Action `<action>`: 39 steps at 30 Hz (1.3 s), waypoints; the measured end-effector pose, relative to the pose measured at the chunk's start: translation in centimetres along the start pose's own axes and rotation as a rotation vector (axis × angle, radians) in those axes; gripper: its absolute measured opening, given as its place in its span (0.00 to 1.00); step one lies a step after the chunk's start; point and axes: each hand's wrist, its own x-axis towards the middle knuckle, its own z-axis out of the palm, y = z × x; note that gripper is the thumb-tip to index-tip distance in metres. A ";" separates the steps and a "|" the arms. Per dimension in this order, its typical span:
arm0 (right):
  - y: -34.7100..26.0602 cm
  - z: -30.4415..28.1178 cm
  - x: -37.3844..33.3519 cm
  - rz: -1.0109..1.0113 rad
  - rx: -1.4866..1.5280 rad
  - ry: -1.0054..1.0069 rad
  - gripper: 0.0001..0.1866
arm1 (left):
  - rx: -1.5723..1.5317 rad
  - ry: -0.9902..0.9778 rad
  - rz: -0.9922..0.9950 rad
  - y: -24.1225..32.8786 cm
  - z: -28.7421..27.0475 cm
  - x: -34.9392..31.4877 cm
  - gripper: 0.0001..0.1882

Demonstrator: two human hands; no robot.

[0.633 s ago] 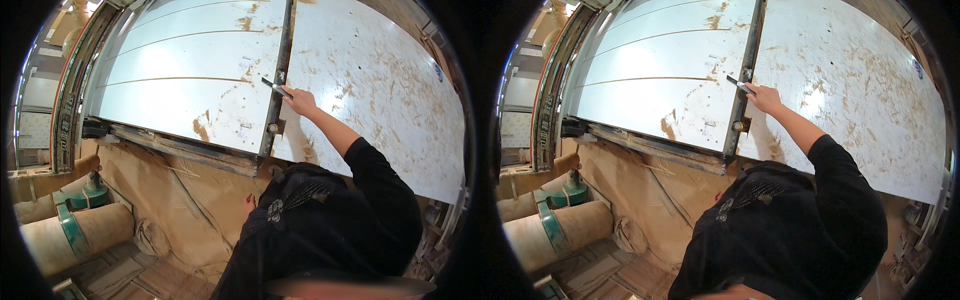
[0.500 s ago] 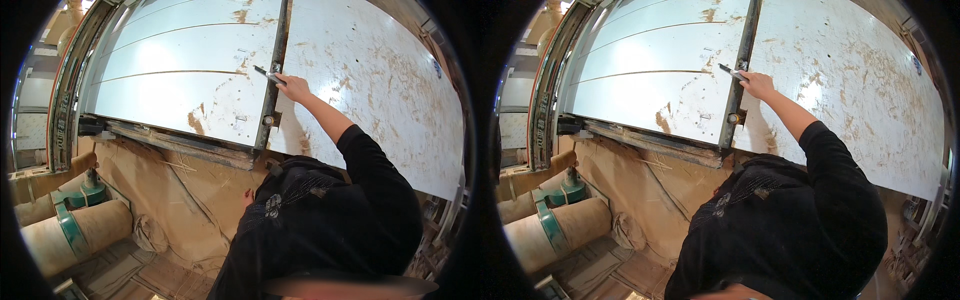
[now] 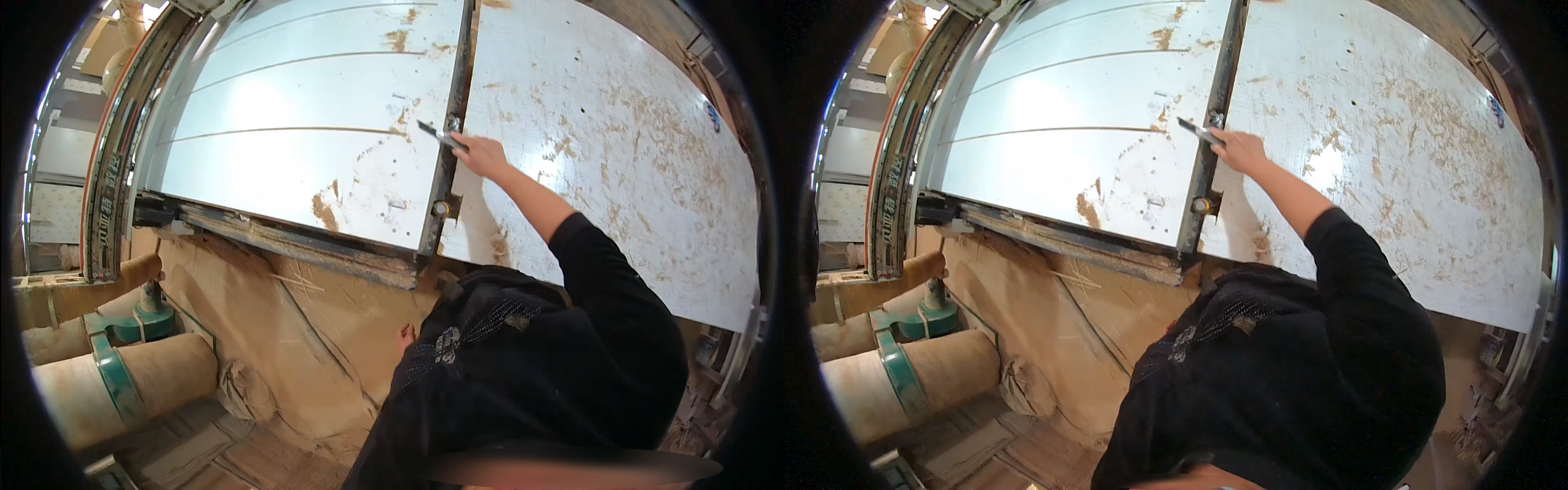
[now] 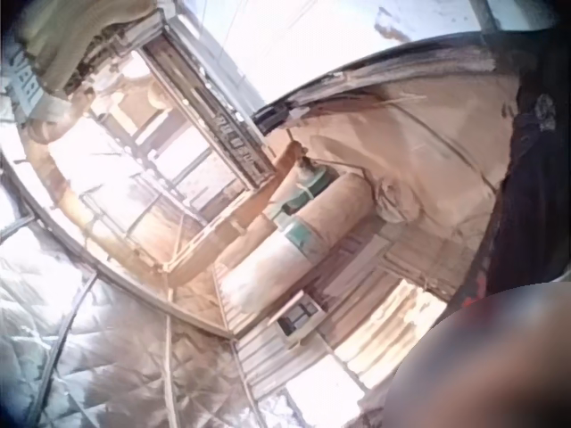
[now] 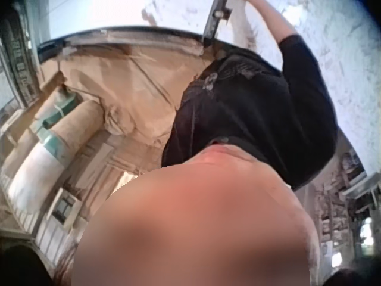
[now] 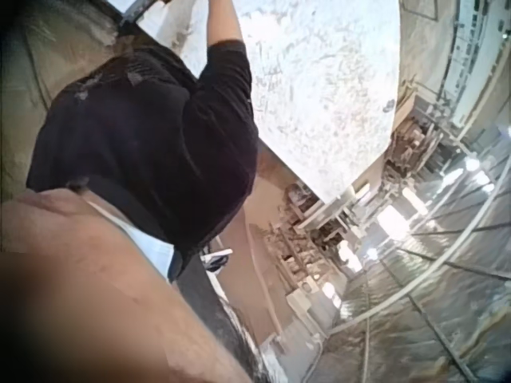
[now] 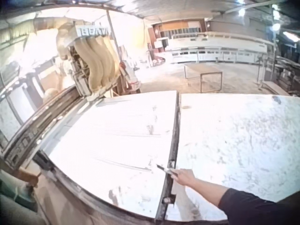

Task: The person scrapes a large white board with a metal scraper, then walks to pick up a small white piece and returns to scrape the board again. They later use a red-handled tool to scrape the board surface and wipe it with a blue cloth.

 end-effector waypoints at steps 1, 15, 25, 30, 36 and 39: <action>-0.9 0.0 0.5 -0.025 0.006 0.017 0.25 | 0.022 -0.022 -0.025 -1.1 -0.3 -0.6 0.19; -2.2 -0.4 -0.5 -0.002 -0.006 -0.019 0.23 | -0.155 0.096 0.078 -3.7 0.6 1.1 0.20; -1.0 -0.4 -0.2 0.023 -0.021 -0.068 0.24 | -0.095 0.077 0.012 -4.7 -0.3 1.1 0.18; -0.5 -1.1 3.2 0.133 0.044 -0.053 0.25 | -0.045 0.084 0.004 -2.1 -1.6 -0.5 0.20; -1.2 -1.0 -2.0 0.047 -0.024 -0.114 0.25 | -0.110 0.079 -0.023 -2.0 0.6 -0.8 0.20; -1.0 -0.8 -2.4 0.012 -0.006 -0.104 0.25 | -0.055 0.038 -0.067 -2.9 0.9 -0.6 0.21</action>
